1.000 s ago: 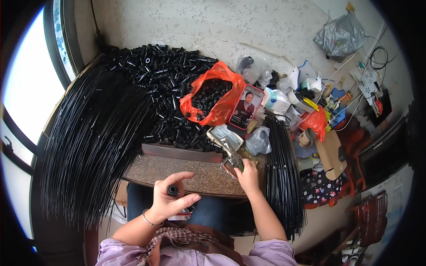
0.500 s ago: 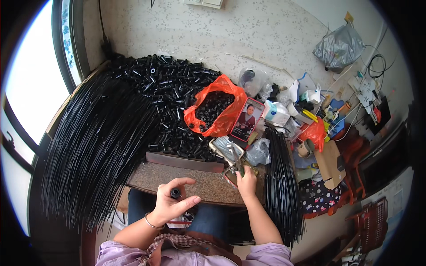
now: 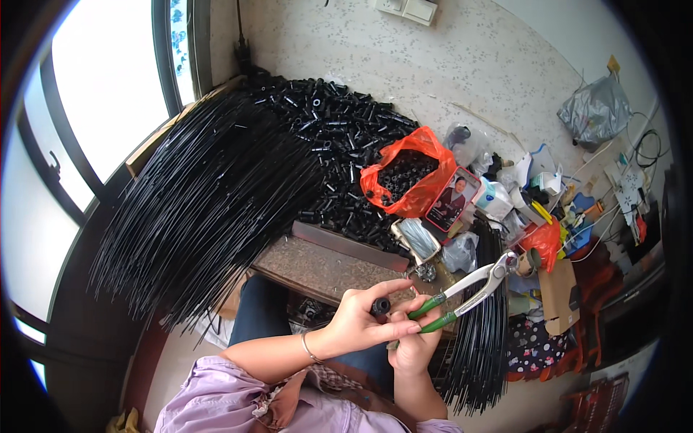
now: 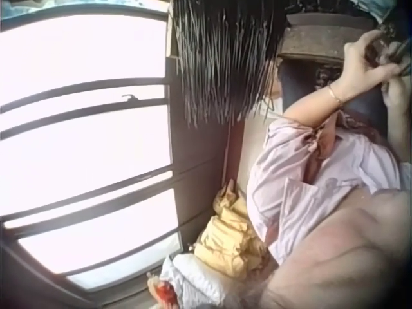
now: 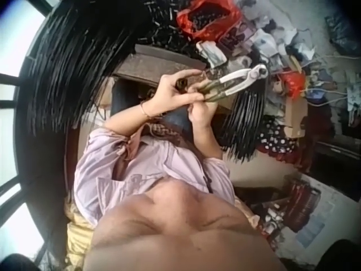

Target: Assembling product components by inserting black rods into a base and using pliers for manipulation.

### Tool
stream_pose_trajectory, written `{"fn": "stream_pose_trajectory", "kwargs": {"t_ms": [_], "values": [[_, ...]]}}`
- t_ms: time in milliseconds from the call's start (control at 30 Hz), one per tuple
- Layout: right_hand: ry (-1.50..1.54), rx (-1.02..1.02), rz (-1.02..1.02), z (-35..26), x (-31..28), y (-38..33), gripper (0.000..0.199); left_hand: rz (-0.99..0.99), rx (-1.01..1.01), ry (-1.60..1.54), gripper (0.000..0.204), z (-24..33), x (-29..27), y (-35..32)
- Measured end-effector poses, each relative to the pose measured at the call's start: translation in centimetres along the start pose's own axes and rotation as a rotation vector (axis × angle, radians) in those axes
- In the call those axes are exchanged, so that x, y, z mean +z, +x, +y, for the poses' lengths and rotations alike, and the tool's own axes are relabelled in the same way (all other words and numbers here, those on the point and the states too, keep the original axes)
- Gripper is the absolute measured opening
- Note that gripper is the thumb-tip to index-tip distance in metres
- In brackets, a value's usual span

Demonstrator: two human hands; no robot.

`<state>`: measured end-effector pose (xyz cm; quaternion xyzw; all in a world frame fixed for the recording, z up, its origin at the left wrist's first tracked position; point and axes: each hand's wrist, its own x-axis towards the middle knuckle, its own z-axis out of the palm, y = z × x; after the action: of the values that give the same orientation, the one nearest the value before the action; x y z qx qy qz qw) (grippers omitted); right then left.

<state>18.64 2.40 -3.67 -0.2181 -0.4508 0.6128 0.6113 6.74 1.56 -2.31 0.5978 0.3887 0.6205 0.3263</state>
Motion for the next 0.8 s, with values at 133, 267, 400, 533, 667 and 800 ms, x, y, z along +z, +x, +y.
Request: {"fn": "stream_pose_trajectory", "kwargs": {"t_ms": [133,267,400,533,667,800], "values": [[0.026,0.004,-0.054,-0.4,1.0,-0.5,0.026,0.005,0.011,0.023,0.065,0.3,-0.7,-0.8],[-0.07,-0.082,-0.026,-0.4,1.9,-1.0,0.025,0.015,-0.012,0.106,0.069,0.9,-0.9,-1.4],[-0.407,-0.452,-0.184,0.6,1.0,-0.2,0.03,0.002,0.096,0.151,0.071,0.8,-1.5,-1.5],[-0.528,-0.568,-0.081,1.4,2.0,-0.9,0.031,0.024,0.028,0.168,0.071,1.1,-1.5,-1.6],[-0.585,-0.724,-0.058,2.5,1.6,0.1,0.033,-0.09,0.037,0.031,0.074,-0.4,-2.0,-1.6],[-0.257,-0.53,-0.301,2.1,0.4,1.7,0.045,-0.186,0.087,-0.104,0.074,-0.1,-2.2,-1.3]]}}
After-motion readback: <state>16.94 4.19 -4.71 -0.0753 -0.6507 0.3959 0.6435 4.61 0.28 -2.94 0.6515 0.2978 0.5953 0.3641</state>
